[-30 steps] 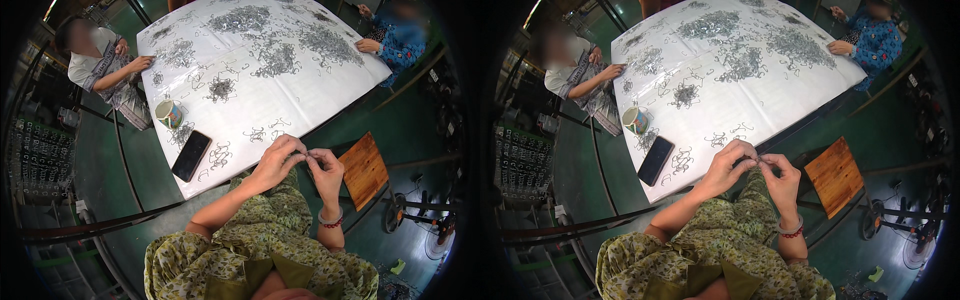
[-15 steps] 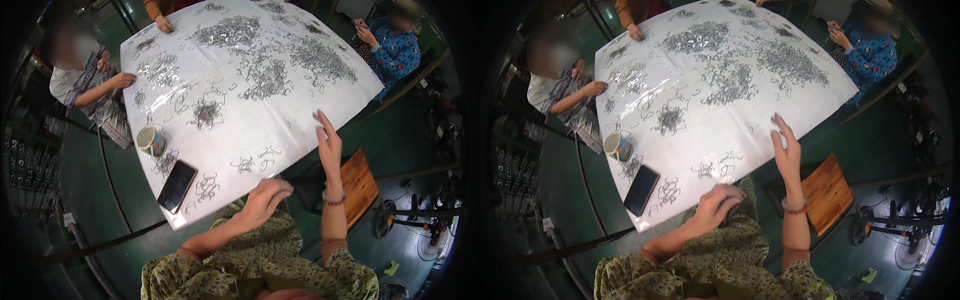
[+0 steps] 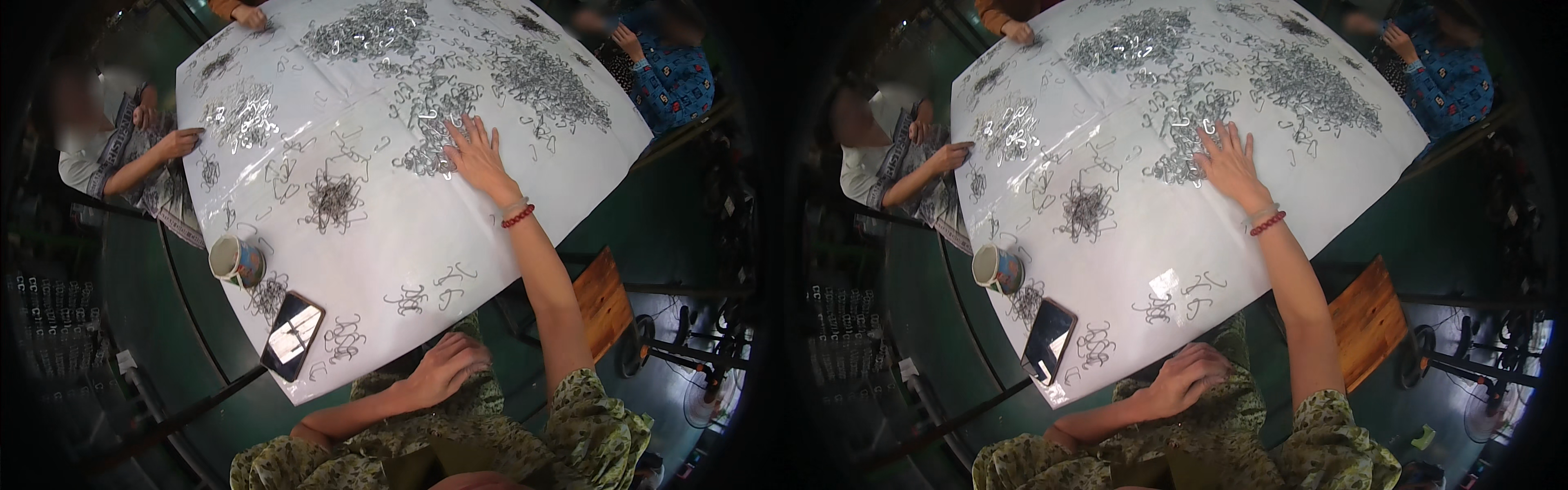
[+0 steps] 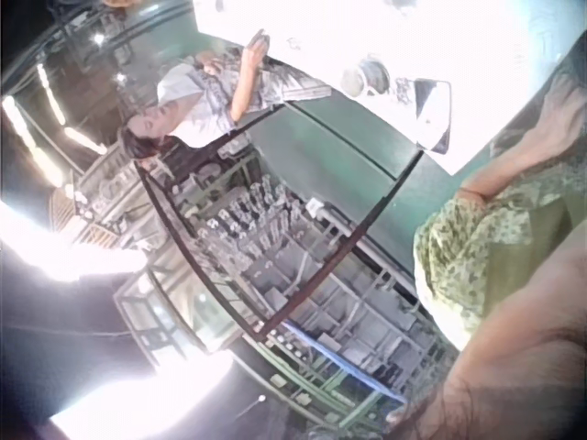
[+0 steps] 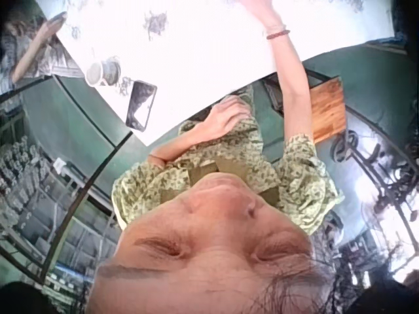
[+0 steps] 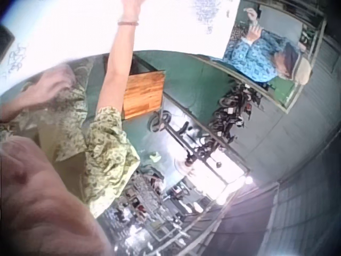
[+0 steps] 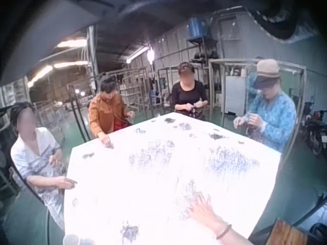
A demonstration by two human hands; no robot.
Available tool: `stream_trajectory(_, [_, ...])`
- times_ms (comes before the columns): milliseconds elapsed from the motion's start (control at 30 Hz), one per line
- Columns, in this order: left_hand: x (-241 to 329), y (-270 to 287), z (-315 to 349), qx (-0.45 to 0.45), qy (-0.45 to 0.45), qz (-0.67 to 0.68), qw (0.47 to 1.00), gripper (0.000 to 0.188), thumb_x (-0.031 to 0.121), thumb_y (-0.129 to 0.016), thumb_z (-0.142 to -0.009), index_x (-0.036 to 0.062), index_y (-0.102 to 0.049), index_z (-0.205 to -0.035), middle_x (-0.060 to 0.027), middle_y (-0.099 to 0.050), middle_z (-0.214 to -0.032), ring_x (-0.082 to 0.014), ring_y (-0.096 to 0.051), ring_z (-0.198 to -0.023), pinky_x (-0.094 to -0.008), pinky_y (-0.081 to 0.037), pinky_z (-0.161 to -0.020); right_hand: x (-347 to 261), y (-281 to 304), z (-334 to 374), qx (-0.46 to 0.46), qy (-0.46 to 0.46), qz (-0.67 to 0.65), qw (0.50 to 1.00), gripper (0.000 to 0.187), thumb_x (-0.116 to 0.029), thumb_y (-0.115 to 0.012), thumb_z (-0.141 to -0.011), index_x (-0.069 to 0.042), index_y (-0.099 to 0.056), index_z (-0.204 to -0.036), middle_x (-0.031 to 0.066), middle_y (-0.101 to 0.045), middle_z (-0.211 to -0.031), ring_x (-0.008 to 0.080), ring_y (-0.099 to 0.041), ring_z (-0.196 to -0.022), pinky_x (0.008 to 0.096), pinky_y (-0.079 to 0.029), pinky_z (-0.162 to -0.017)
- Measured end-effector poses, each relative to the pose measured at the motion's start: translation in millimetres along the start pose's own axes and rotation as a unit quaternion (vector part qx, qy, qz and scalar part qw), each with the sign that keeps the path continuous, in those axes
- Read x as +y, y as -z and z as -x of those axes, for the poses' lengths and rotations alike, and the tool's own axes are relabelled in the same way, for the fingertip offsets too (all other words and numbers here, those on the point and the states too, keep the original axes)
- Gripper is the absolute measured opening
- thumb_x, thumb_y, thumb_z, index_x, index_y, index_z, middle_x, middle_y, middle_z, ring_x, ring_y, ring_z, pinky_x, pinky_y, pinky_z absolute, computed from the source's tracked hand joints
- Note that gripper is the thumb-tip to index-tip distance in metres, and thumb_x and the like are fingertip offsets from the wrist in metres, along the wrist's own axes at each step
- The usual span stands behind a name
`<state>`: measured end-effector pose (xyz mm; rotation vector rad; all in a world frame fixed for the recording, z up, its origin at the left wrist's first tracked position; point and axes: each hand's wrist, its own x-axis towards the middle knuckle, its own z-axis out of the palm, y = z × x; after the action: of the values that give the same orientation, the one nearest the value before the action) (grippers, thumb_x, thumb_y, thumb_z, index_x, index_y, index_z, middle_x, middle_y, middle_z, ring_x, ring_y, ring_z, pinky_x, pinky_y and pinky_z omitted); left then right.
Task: The person sits at a table and repeatedly picks up small metal paperclips, links them together by hand, and places the resulting chains onto a white sheet on the table. Other people at the table also handle paperclips. A smartphone and a cup are visible on the table.
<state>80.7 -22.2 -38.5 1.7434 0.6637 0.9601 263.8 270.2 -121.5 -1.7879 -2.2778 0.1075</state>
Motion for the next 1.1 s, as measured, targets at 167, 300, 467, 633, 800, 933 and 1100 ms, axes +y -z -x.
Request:
stream_trajectory(167, [11.4, -3.0, 4.4, 0.012, -0.032, 0.001, 0.999, 0.019, -0.002, -0.064, -0.083, 0.0046, -0.056, -0.099, -0.0098, -0.061, -0.097, -0.0300, -0.057, -0.089, -0.0402, -0.046, -0.080, -34.8, 24.6, 59.8, -0.056, 0.107, -0.005, 0.993, 0.050, -0.044, -0.045, -0.099, -0.026, -0.042, -0.145, 0.0144, -0.024, -0.156, 0.0406, -0.017, -0.144, 0.0604, -0.015, -0.114])
stream_trajectory(300, [22.2, -8.1, 15.0, 0.019, -0.051, -0.012, 0.998, 0.019, -0.001, -0.066, -0.082, 0.0047, -0.057, -0.097, -0.0094, -0.061, -0.093, -0.0297, -0.057, -0.085, -0.0394, -0.046, -0.077, -48.7, 38.5, 89.8, -0.083, 0.172, -0.044, 0.981, 0.044, -0.037, -0.055, -0.095, -0.024, -0.054, -0.137, 0.0145, -0.031, -0.153, 0.0412, -0.024, -0.142, 0.0574, -0.020, -0.114])
stream_trajectory(467, [34.7, -11.9, 23.1, 0.043, -0.073, -0.027, 0.996, 0.018, 0.000, -0.068, -0.081, 0.0048, -0.059, -0.096, -0.0085, -0.063, -0.092, -0.0290, -0.059, -0.084, -0.0386, -0.047, -0.077, -40.3, 75.9, 95.0, -0.025, 0.159, -0.202, 0.966, 0.027, -0.022, -0.063, -0.090, -0.010, -0.070, -0.113, 0.0154, -0.061, -0.126, 0.0345, -0.057, -0.115, 0.0394, -0.046, -0.096])
stream_trajectory(633, [45.5, -17.1, 28.0, 0.052, -0.091, -0.035, 0.994, 0.017, 0.001, -0.068, -0.082, 0.0044, -0.060, -0.096, -0.0088, -0.063, -0.092, -0.0289, -0.059, -0.084, -0.0388, -0.047, -0.077, -45.3, 98.2, 107.2, 0.026, 0.045, -0.202, 0.978, 0.019, -0.010, -0.064, -0.084, -0.003, -0.072, -0.100, 0.0134, -0.070, -0.090, 0.0306, -0.066, -0.078, 0.0387, -0.052, -0.073])
stream_trajectory(800, [50.7, -18.2, 32.1, 0.057, -0.106, -0.046, 0.992, 0.017, 0.001, -0.069, -0.082, 0.0039, -0.060, -0.096, -0.0094, -0.063, -0.092, -0.0288, -0.059, -0.084, -0.0384, -0.047, -0.076, -89.3, 69.5, 135.4, 0.018, 0.078, -0.139, 0.987, 0.015, -0.005, -0.063, -0.082, -0.007, -0.073, -0.094, 0.0120, -0.065, -0.092, 0.0320, -0.063, -0.090, 0.0405, -0.052, -0.078])
stream_trajectory(933, [54.5, -17.5, 37.4, 0.056, -0.105, -0.054, 0.991, 0.017, 0.001, -0.069, -0.082, 0.0038, -0.060, -0.096, -0.0096, -0.063, -0.091, -0.0288, -0.059, -0.084, -0.0384, -0.047, -0.076, -90.2, 42.7, 132.0, 0.037, 0.158, -0.100, 0.982, 0.017, -0.005, -0.066, -0.081, -0.007, -0.071, -0.097, 0.0103, -0.061, -0.094, 0.0299, -0.058, -0.096, 0.0407, -0.050, -0.081])
stream_trajectory(1100, [57.4, -15.6, 41.9, 0.068, -0.099, -0.068, 0.990, 0.017, 0.001, -0.069, -0.081, 0.0037, -0.061, -0.096, -0.0091, -0.063, -0.091, -0.0288, -0.059, -0.084, -0.0386, -0.047, -0.076, -87.8, 49.4, 122.9, 0.116, 0.098, -0.225, 0.962, 0.013, -0.005, -0.067, -0.079, -0.004, -0.072, -0.091, 0.0105, -0.062, -0.088, 0.0270, -0.060, -0.084, 0.0378, -0.051, -0.075])
